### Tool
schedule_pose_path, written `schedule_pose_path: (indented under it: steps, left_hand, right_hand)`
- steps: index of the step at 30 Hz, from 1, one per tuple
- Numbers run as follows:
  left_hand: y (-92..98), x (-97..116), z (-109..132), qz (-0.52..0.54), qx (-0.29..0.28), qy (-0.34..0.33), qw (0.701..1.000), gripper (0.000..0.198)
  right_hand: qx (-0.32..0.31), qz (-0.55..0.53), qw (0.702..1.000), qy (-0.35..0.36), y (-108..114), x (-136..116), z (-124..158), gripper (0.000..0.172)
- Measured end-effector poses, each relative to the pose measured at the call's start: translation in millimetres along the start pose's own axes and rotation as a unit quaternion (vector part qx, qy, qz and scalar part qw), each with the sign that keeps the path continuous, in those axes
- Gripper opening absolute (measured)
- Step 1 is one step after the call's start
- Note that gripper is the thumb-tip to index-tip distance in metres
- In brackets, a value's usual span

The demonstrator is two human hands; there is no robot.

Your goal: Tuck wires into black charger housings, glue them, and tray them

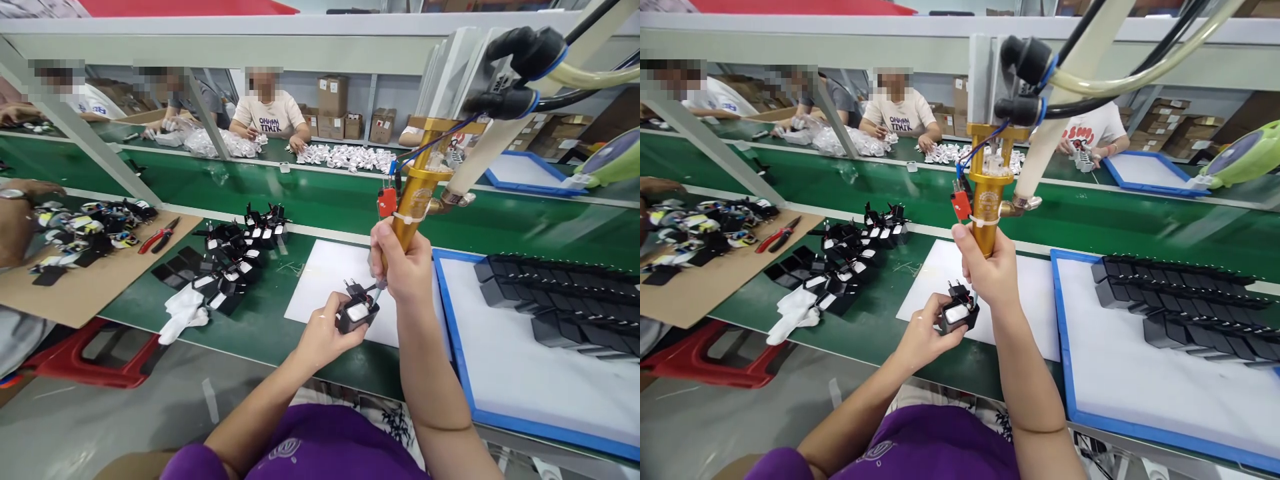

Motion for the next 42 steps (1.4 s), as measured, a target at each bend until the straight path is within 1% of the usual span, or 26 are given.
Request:
schedule_pose_path:
  steps: [3, 7, 10, 15, 18, 21, 25, 28, 31, 34, 35, 37, 40, 42]
  left_hand:
    - [0.4, 1, 1, 0.002, -0.002, 0.005, 1.0, 0.032]
    - [-0.6, 1, -1, 0.004, 0.001, 0.004, 1.0, 0.032]
    - [-3.7, -1, -2, 0.01, 0.005, 0.009, 1.0, 0.032]
    - [-18.6, -4, -6, 0.037, 0.001, 0.019, 0.999, 0.031]
    - [-29.2, 0, -8, 0.058, -0.001, 0.008, 0.998, 0.033]
    - [-31.8, 8, -11, 0.088, 0.022, -0.003, 0.996, 0.034]
    - [-28.3, 12, -14, 0.115, 0.061, -0.002, 0.991, 0.037]
    - [-29.4, 13, -15, 0.126, 0.07, -0.013, 0.989, 0.037]
    - [-33.4, 11, -15, 0.123, 0.069, -0.027, 0.99, 0.036]
    - [-34.7, 4, -18, 0.083, 0.057, -0.042, 0.994, 0.034]
    - [-32.3, 0, -20, 0.053, 0.055, -0.045, 0.996, 0.033]
    - [-21.0, -12, -29, -0.027, 0.063, -0.042, 0.997, 0.031]
    - [0.9, -30, -53, -0.138, 0.075, -0.031, 0.987, 0.032]
    - [9.0, -44, -78, -0.171, 0.067, -0.012, 0.983, 0.034]
  right_hand:
    - [-0.002, 0.01, 1.0, -0.003, 0, -1, 1, 0.038]
    - [-0.015, 0.008, 1.0, 0.003, -3, -3, 1, 0.035]
    - [-0.012, 0.0, 1.0, 0.0, -2, -2, 1, 0.035]
    - [-0.003, -0.016, 1.0, 0.0, -5, -2, 2, 0.034]
    - [-0.003, -0.018, 1.0, 0.007, -7, -5, 4, 0.032]
    - [-0.004, -0.019, 1.0, 0.013, -8, -6, 6, 0.03]
    - [-0.004, -0.02, 1.0, -0.002, -8, -2, 7, 0.033]
    - [-0.007, -0.014, 1.0, -0.008, -8, -1, 8, 0.034]
    - [-0.013, -0.014, 1.0, 0.004, -9, -3, 7, 0.034]
    - [-0.021, -0.026, 0.999, 0.013, -8, -4, 3, 0.036]
    - [-0.022, -0.029, 0.999, 0.014, -6, -3, 1, 0.037]
    - [-0.021, -0.026, 0.999, 0.014, 1, -1, -5, 0.04]
    - [0.002, 0.004, 1.0, 0.012, 19, 4, -15, 0.042]
    - [0.026, 0.02, 0.999, 0.009, 33, 6, -21, 0.043]
Point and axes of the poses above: each hand's wrist, its own z-axis away from the middle knuckle, its own y-axis out of the back of the hand, x = y × z, the point moved 10 cm from there along -z, towards the middle knuckle, and after that the axes turned 1 degree about -z, right-handed, at the moved point
